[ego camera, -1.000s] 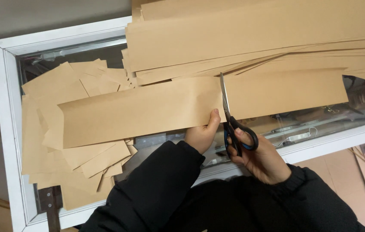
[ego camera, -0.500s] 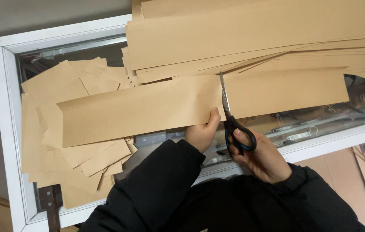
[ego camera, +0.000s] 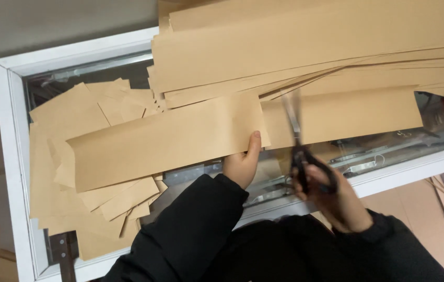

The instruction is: The person cuts long sheets of brown paper into smaller rectangles using scissors, then folds each piece and seals the fold with a red lighter. The cut pieces are stacked on the glass counter.

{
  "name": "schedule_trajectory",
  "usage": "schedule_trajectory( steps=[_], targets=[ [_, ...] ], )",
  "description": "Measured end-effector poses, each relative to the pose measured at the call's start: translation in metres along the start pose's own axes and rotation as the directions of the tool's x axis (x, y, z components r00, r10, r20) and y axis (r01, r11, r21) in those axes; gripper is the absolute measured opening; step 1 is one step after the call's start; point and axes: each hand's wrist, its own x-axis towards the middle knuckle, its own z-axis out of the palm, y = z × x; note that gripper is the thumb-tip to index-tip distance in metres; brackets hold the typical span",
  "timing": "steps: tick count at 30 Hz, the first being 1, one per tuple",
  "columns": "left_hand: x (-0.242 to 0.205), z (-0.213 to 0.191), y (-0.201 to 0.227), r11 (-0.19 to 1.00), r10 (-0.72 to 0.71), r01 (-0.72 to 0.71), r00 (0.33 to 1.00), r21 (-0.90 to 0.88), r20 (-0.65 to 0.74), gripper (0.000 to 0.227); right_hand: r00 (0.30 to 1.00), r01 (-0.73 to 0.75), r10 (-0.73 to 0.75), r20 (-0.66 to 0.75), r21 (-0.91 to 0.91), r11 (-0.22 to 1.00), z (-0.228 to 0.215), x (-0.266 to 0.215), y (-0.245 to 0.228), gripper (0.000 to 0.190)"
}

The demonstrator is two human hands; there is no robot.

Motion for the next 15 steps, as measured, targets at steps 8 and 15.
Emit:
schedule_trajectory(
  steps=[8,15],
  targets=[
    [-0.015,0.016,0.007,0.997,0.044,-0.05,0.992,-0.052,-0.12,0.046,0.789,0.133,-0.479,-0.384,-0.655,0.744,-0.103,0.017,-0.013,0.074],
    [-0.061,0.043,0.018,0.972,-0.093,0.082,0.995,-0.22,-0.038,0.051,0.604,0.148,-0.741,-0.294,-0.872,0.467,-0.215,0.058,-0.052,0.044]
  ],
)
